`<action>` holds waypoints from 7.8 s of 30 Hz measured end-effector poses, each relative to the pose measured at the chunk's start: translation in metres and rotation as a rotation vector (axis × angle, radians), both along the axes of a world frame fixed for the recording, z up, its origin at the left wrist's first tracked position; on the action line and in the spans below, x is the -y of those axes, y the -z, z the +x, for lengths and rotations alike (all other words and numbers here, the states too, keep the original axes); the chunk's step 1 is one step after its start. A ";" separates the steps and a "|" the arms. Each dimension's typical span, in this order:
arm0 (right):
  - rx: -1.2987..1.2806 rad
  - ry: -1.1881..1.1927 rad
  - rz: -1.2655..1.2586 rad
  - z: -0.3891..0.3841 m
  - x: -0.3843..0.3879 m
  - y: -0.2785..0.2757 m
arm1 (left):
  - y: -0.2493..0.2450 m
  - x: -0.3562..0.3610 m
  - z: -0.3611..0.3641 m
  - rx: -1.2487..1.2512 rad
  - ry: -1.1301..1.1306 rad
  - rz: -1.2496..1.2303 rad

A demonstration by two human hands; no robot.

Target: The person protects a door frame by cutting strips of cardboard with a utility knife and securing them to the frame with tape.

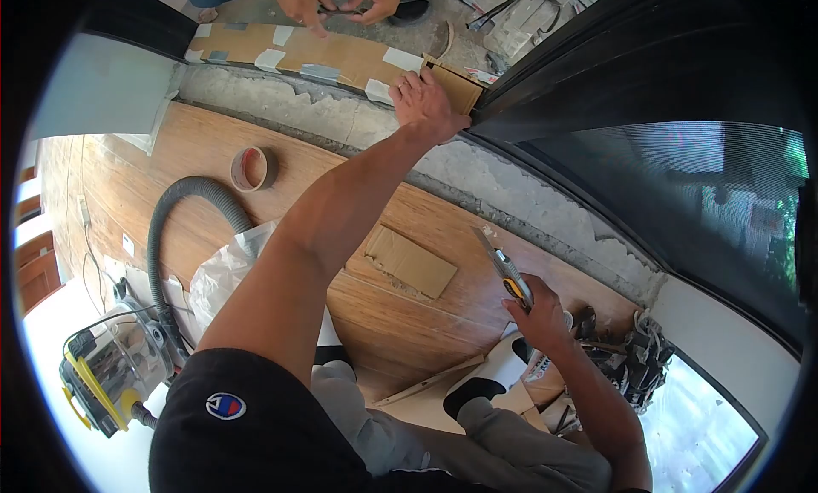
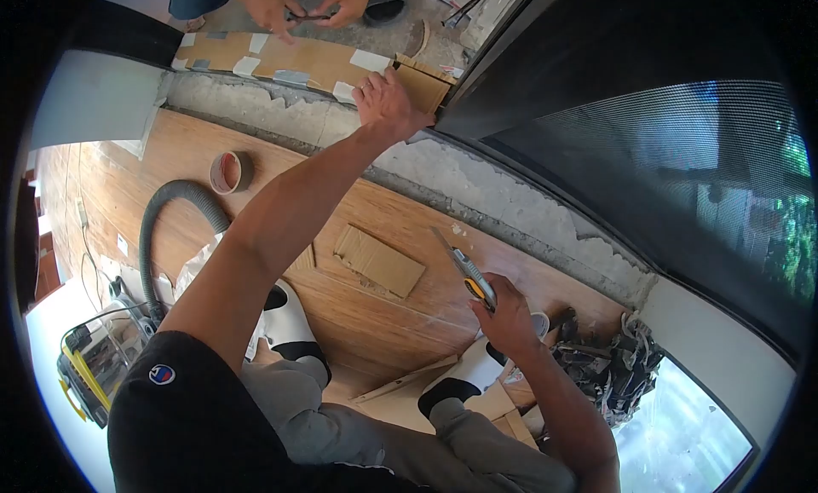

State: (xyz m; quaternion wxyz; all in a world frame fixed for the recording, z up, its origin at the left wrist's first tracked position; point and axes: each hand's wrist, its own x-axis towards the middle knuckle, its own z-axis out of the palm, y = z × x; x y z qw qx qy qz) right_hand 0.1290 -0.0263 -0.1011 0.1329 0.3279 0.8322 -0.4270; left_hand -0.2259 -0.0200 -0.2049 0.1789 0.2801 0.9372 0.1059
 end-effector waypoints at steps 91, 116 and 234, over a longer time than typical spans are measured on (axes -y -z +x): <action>0.153 0.015 0.073 0.005 0.014 0.021 | -0.046 0.260 0.007 0.094 0.625 0.116; 0.169 0.060 0.024 -0.005 0.018 0.027 | -0.016 0.118 -0.029 -0.064 0.517 0.265; 0.242 0.006 0.034 -0.021 0.014 0.039 | -0.005 0.213 0.048 1.248 -0.821 0.457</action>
